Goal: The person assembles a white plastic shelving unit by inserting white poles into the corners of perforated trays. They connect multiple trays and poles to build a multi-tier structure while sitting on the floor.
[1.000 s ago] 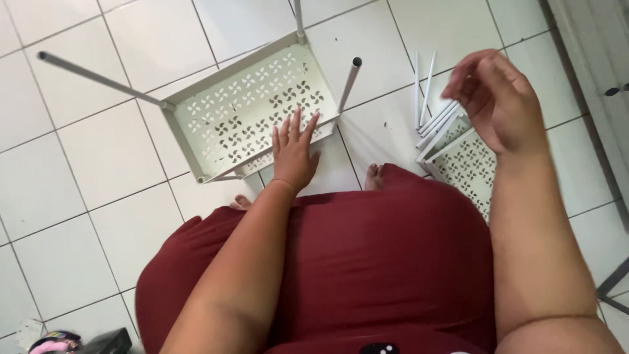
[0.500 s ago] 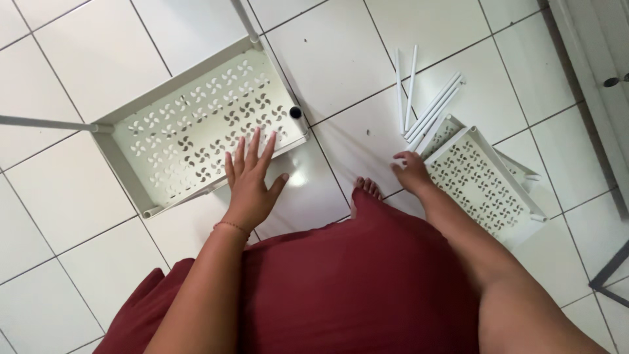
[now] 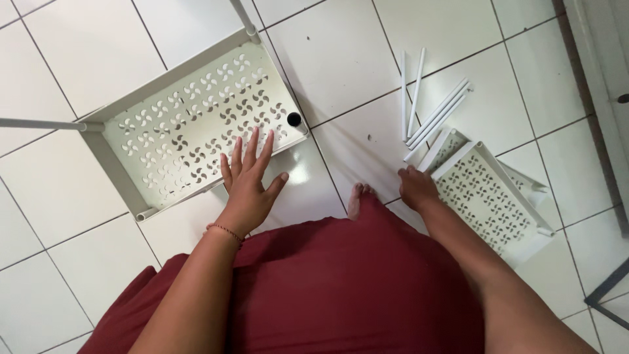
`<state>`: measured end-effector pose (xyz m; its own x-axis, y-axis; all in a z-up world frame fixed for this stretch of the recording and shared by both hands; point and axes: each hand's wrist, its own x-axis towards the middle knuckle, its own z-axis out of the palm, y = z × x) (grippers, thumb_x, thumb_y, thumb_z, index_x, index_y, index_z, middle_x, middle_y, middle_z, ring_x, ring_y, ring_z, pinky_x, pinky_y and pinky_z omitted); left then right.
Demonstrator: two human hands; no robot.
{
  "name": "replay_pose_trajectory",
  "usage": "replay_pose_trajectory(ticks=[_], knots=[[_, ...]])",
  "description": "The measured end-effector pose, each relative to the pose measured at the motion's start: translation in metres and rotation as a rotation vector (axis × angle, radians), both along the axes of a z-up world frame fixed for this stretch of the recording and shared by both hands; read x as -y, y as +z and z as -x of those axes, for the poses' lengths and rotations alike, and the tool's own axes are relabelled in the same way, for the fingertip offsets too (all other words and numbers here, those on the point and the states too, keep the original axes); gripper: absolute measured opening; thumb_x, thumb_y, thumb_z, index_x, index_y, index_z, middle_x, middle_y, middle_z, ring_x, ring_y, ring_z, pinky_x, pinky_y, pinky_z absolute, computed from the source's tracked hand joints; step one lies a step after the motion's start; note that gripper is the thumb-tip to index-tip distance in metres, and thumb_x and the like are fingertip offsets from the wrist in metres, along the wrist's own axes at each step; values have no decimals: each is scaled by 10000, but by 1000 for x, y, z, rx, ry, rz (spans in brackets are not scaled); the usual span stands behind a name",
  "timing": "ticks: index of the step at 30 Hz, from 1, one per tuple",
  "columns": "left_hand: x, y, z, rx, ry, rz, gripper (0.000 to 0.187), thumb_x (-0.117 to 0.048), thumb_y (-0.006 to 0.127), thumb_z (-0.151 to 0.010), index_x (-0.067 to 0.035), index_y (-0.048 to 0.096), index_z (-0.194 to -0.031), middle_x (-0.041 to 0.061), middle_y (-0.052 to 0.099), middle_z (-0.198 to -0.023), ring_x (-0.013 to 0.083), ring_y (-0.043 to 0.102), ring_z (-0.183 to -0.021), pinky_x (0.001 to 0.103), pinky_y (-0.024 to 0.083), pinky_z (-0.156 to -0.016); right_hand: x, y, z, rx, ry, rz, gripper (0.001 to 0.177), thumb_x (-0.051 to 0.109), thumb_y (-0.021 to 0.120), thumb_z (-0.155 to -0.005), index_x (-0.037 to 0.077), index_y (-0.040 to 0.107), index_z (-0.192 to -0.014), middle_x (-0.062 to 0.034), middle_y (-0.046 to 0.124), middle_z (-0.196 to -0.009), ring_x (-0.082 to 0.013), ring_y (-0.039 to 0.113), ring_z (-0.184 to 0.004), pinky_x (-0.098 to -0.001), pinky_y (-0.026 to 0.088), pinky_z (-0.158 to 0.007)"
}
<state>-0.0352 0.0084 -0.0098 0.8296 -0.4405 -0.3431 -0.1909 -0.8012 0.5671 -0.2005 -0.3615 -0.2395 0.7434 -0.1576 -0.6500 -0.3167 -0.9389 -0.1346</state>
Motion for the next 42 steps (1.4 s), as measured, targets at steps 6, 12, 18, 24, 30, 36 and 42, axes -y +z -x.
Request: replay_pose_trajectory(ticks=[6,12,18,24,30,36,42], knots=[[1,3,-2,-41,-24,-13,790,-382,628,-970,-281,204,-1629,60,74,-1727,313,-52,-1582,524,-121,-1208,13,-14,-7,-24,-206,-136,559,91,544,-925,115,468,-1478,-123,361,-1581,-377,473,-1350,-488,419,-1127],[0,3,-1,-51,-45,-13,807,-390,621,-978,-273,175,-1640,73,51,-1729,335,-74,-1583,531,-126,-1207,16,-56,-9,-145,-247,-105,851,232,675,-862,157,227,-1583,-189,82,-1651,-436,174,-1492,-506,306,-1162],[0,4,-1,-69,-44,-48,822,-401,628,-962,-286,167,-1633,71,34,-1729,317,-82,-1577,527,-133,-1207,28,-99,-9,-95,-183,-58,916,285,679,-863,75,203,-1617,-231,248,-1622,-466,320,-1447,-493,314,-1206],[0,3,-1,-64,-52,-42,822,-413,621,-973,-283,153,-1637,76,33,-1730,322,-90,-1578,526,-131,-1207,14,-91,-4,0,-98,-19,825,331,703,-849,17,331,-1516,-239,269,-1628,-412,330,-1487,-498,314,-1212],[0,4,-2,-78,-42,-56,814,-425,613,-977,-297,154,-1636,70,36,-1729,311,-84,-1582,526,-127,-1210,-21,-36,-11,-195,-182,52,959,291,755,-831,122,194,-1590,-174,23,-1702,-497,155,-1498,-495,295,-1188],[-1,2,-2,-77,-43,-46,810,-431,612,-977,-296,162,-1637,75,41,-1730,316,-83,-1581,527,-130,-1210,-6,-59,-17,-58,-148,-47,1030,291,739,-829,48,117,-1613,-202,-20,-1716,-400,148,-1559,-460,296,-1217],[-1,1,-1,-66,-49,-42,809,-435,602,-985,-271,160,-1643,88,32,-1731,323,-94,-1581,536,-137,-1206,2,-103,6,44,-131,-201,970,283,697,-873,-76,125,-1570,-294,86,-1660,-424,176,-1528,-455,280,-1209]])
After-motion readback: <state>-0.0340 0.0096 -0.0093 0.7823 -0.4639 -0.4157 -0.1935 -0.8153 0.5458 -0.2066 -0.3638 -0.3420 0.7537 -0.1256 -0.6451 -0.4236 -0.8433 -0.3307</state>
